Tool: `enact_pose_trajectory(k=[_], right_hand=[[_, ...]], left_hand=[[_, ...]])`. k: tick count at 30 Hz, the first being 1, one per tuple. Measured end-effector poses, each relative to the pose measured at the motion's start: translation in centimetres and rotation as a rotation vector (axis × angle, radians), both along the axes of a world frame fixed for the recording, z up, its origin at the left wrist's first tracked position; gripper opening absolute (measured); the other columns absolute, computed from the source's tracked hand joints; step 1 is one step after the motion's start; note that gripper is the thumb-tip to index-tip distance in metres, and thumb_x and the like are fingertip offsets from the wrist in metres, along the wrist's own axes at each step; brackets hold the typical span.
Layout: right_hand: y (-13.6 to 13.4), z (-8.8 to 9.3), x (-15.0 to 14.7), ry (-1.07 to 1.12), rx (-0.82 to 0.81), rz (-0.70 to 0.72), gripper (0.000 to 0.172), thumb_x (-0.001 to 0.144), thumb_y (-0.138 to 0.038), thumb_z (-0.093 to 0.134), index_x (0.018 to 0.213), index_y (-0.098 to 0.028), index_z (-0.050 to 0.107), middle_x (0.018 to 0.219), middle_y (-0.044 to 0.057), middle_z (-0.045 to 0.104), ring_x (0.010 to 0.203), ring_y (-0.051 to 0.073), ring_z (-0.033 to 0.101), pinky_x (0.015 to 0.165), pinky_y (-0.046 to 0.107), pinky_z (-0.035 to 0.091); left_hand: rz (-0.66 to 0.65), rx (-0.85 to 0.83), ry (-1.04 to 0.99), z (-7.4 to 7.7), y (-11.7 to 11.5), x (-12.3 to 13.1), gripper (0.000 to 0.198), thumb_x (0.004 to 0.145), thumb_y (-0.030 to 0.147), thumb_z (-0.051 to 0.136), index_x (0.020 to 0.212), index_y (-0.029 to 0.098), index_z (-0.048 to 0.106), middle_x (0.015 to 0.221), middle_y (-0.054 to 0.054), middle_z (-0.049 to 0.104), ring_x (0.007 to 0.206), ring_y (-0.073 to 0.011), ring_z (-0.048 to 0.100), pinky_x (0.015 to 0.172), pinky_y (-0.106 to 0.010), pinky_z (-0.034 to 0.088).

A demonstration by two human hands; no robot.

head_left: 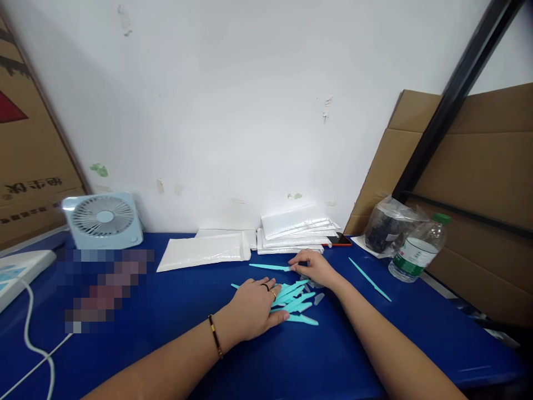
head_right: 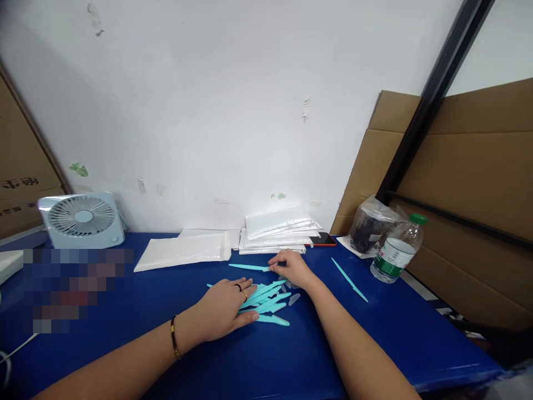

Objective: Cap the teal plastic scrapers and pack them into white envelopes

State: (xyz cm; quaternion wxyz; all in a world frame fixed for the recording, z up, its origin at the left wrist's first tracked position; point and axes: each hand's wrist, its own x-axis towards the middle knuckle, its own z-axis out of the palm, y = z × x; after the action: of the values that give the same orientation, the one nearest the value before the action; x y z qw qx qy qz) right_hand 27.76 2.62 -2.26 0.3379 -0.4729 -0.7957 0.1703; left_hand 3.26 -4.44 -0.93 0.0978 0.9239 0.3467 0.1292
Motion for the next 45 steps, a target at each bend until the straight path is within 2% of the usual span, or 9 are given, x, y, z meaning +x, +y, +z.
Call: enact_pose_trajectory(k=[5,8,13,17,21,25,31,37,45], right_hand=[[-0.1,0.5,3.9,-0.167,-0.041,-0.362,0.027,0.074,-0.044,0.058,0.073,-0.020,0.071,0.074,0.006,0.067,0.069,0.019,0.058,0.060,0.028,0.039],[0.0,-0.1,5.5,-0.225,-0.150,-0.446,0.024,0.062,-0.044,0.068,0.063,-0.019,0.069,0.068,0.006,0.066,0.063,0.018,0.057,0.053,0.026,0.036],[0.5,-1.1,5.5,-0.161,-0.207,-0.372,0.009,0.059,-0.027,0.069,0.059,-0.019,0.067,0.063,0.003,0.064,0.059,0.015,0.054,0.052,0.024,0.036],[0.1,-0.3,4.9,-0.027,-0.231,-0.338,0.016,0.062,-0.032,0.069,0.062,-0.017,0.065,0.057,0.001,0.060,0.053,0.013,0.053,0.049,0.023,0.036],[-1.4,1.3,2.9,0.292,-0.349,-0.091,0.028,0.066,-0.040,0.068,0.079,-0.015,0.065,0.062,0.000,0.060,0.052,0.010,0.053,0.051,0.022,0.040],[-2.4,1.8,0.7,0.364,-0.448,0.087,0.032,0.068,-0.041,0.068,0.083,-0.013,0.067,0.062,0.001,0.060,0.055,0.010,0.052,0.054,0.023,0.042],[-2.3,1.3,-0.1,0.311,-0.475,0.095,0.035,0.068,-0.043,0.068,0.084,-0.012,0.069,0.055,-0.001,0.056,0.049,0.008,0.046,0.045,0.020,0.035],[-2.3,1.6,0.5,0.361,-0.459,0.075,0.032,0.069,-0.040,0.068,0.084,-0.012,0.068,0.063,0.001,0.060,0.056,0.009,0.051,0.053,0.021,0.041],[-2.5,1.2,-0.9,0.285,-0.484,0.121,0.030,0.070,-0.039,0.067,0.086,-0.013,0.068,0.058,0.000,0.058,0.050,0.008,0.046,0.046,0.020,0.034]], left_hand=[[0.078,-0.061,-0.107,0.5,2.1,-0.7,0.038,0.091,0.039,0.031,0.085,0.021,0.064,0.085,-0.007,0.067,0.087,-0.0220,0.059,0.076,-0.032,0.040],[0.181,-0.079,-0.159,0.0,4.1,-1.6,0.024,0.084,0.032,0.044,0.075,0.021,0.064,0.082,-0.005,0.064,0.078,-0.0195,0.057,0.069,-0.028,0.040],[0.226,-0.262,-0.140,-0.9,5.8,-2.6,0.015,0.072,0.033,0.056,0.071,0.021,0.063,0.071,-0.001,0.062,0.063,-0.0155,0.055,0.054,-0.023,0.037],[0.267,-0.273,-0.165,-1.1,5.9,-2.8,0.017,0.073,0.034,0.053,0.071,0.020,0.061,0.069,-0.001,0.062,0.061,-0.0150,0.054,0.053,-0.023,0.035],[0.290,-0.276,-0.267,-1.4,6.3,-3.1,0.019,0.077,0.035,0.048,0.078,0.019,0.059,0.071,-0.001,0.061,0.064,-0.0148,0.054,0.055,-0.023,0.036],[0.282,-0.276,-0.303,-1.7,6.8,-3.2,0.019,0.078,0.035,0.048,0.078,0.019,0.058,0.070,0.000,0.059,0.062,-0.0138,0.052,0.055,-0.023,0.036],[0.272,-0.292,-0.299,-1.7,6.8,-2.8,0.016,0.078,0.033,0.048,0.078,0.019,0.057,0.070,0.000,0.059,0.063,-0.0133,0.051,0.054,-0.022,0.034],[0.280,-0.294,-0.297,-1.6,6.9,-3.0,0.015,0.078,0.032,0.049,0.078,0.019,0.056,0.068,0.001,0.058,0.061,-0.0128,0.049,0.054,-0.022,0.033],[0.272,-0.275,-0.300,-1.3,6.5,-2.4,0.019,0.079,0.035,0.049,0.078,0.018,0.058,0.067,0.000,0.057,0.060,-0.0125,0.049,0.053,-0.022,0.033]])
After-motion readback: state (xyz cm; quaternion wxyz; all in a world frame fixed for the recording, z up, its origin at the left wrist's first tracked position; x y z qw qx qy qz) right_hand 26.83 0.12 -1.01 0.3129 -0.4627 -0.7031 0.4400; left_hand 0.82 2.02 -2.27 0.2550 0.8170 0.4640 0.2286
